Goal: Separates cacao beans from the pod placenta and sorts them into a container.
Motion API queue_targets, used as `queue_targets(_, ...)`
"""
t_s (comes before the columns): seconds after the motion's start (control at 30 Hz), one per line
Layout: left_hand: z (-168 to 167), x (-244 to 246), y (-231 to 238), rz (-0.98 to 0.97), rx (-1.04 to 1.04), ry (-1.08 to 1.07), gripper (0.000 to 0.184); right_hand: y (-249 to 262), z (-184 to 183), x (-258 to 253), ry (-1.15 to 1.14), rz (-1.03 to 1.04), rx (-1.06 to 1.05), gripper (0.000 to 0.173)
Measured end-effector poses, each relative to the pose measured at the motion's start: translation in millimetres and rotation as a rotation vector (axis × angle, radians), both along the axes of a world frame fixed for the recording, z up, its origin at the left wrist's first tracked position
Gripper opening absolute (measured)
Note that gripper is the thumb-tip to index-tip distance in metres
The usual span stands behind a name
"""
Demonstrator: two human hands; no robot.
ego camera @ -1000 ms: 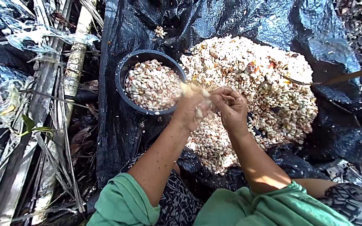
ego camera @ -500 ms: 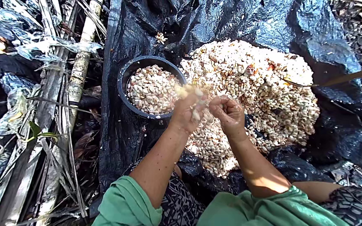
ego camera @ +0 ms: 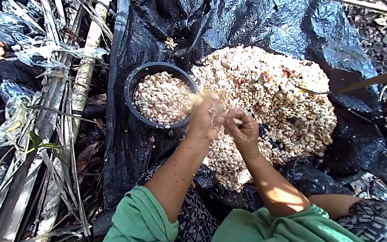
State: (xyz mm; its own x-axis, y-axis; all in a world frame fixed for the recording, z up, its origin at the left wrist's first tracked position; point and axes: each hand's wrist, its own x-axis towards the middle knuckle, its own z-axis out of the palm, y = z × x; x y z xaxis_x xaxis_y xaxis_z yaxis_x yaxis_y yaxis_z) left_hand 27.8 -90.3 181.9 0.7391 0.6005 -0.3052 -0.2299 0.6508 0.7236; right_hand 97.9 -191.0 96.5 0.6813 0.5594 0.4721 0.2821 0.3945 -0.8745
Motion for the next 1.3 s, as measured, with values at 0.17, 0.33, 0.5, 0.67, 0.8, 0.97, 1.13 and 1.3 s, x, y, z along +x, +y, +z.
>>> queue_targets(0.17,2,3,0,-0.013,0.417,0.157,0.012,-16,11,26,-0.039,-0.07,-0.189,0.013)
queue_targets(0.33,-11,2,-5,-0.087,0.819,0.242,0.021,-6,47,35,-0.477,-0.117,-0.209,0.025)
queue_targets(0.5,-11,2,0,-0.124,0.694,0.257,0.026,-12,7,51,-0.256,-0.081,-0.442,0.015)
queue_targets(0.67,-16,-3,7,-0.258,0.52,0.294,0.021,-22,-11,50,0.601,0.112,-0.044,0.035)
queue_targets(0.8,-19,-4,12,-0.213,0.522,0.275,0.021,-23,-9,57,0.718,0.317,0.151,0.071)
queue_targets(0.97,-21,5,16,-0.116,0.537,0.229,0.017,-25,5,56,0.639,0.431,0.207,0.083)
queue_targets(1.13,-31,4,6,-0.23,1.047,0.268,0.023,-25,14,51,0.494,0.412,0.135,0.098)
queue_targets(1.3,-31,6,-8,-0.293,1.124,0.303,0.026,-18,16,42,0.33,0.431,0.082,0.104)
